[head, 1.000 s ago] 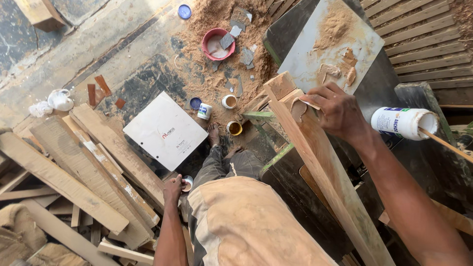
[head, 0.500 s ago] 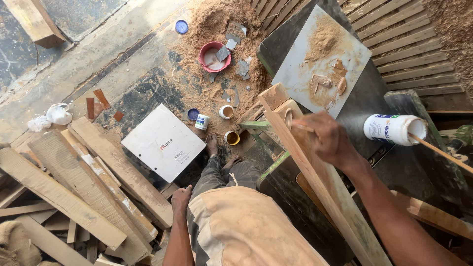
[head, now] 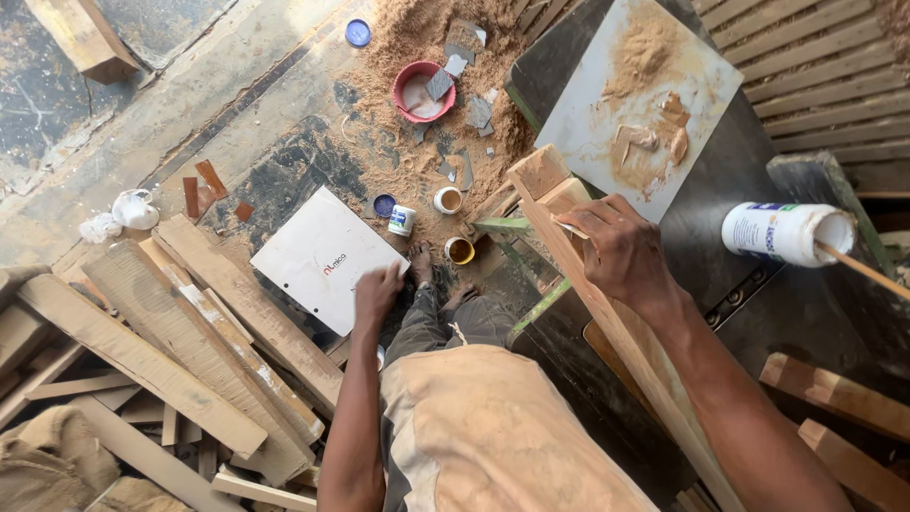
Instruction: The person mixes a white substance with sawdust on a flat surface using a stick, then applies the mixture into cracks on a wooden plank with a small block. The person repeatedly mixes and applies the filler to smooth the wood surface.
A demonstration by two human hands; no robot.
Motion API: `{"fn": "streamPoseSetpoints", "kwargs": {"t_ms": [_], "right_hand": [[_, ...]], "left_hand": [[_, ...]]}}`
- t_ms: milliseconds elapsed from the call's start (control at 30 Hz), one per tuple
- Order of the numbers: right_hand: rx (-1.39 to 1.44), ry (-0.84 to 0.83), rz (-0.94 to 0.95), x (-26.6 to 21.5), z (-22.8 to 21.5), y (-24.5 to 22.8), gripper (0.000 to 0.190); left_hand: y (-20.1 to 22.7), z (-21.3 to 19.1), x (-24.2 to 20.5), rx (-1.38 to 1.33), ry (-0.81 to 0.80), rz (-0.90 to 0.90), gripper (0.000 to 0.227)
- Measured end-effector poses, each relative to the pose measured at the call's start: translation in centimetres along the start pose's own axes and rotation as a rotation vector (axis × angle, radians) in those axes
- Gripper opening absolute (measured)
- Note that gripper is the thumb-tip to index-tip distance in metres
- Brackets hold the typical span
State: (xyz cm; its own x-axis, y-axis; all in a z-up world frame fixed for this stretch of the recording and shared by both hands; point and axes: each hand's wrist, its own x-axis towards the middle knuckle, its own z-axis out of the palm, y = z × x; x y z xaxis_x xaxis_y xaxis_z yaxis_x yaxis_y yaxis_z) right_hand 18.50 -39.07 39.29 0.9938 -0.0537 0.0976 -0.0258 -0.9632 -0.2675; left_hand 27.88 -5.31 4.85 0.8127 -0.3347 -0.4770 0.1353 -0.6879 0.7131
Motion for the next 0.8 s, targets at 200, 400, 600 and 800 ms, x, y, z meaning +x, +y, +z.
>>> {"fn": "streamPoseSetpoints", "kwargs": {"t_ms": [200, 400, 600, 800], "right_hand": [[0.096, -0.003, 0.058, -2.9, 0.5, -0.9, 0.026], [1.141, 0.491, 0.664, -12.5, -2.0, -0.9, 0.021], [1.306, 1.309, 0.95, -25.9, 0.7, -5.6, 0.02], [0.982, 1.797, 1.203, -35.9, 4.4, -9.0, 0.029]], "left_hand": [[17.8, 0.0, 4.3, -0.366, -0.229, 0.294, 0.056], [29.4, 0.0, 8.9, -0.246, -0.394, 0.231, 0.065], [33.0, 1.9, 14.3, 0.571, -0.41, 0.543, 0.073], [30.8, 1.5, 15.6, 0.782, -0.308, 0.905, 0.055]]}}
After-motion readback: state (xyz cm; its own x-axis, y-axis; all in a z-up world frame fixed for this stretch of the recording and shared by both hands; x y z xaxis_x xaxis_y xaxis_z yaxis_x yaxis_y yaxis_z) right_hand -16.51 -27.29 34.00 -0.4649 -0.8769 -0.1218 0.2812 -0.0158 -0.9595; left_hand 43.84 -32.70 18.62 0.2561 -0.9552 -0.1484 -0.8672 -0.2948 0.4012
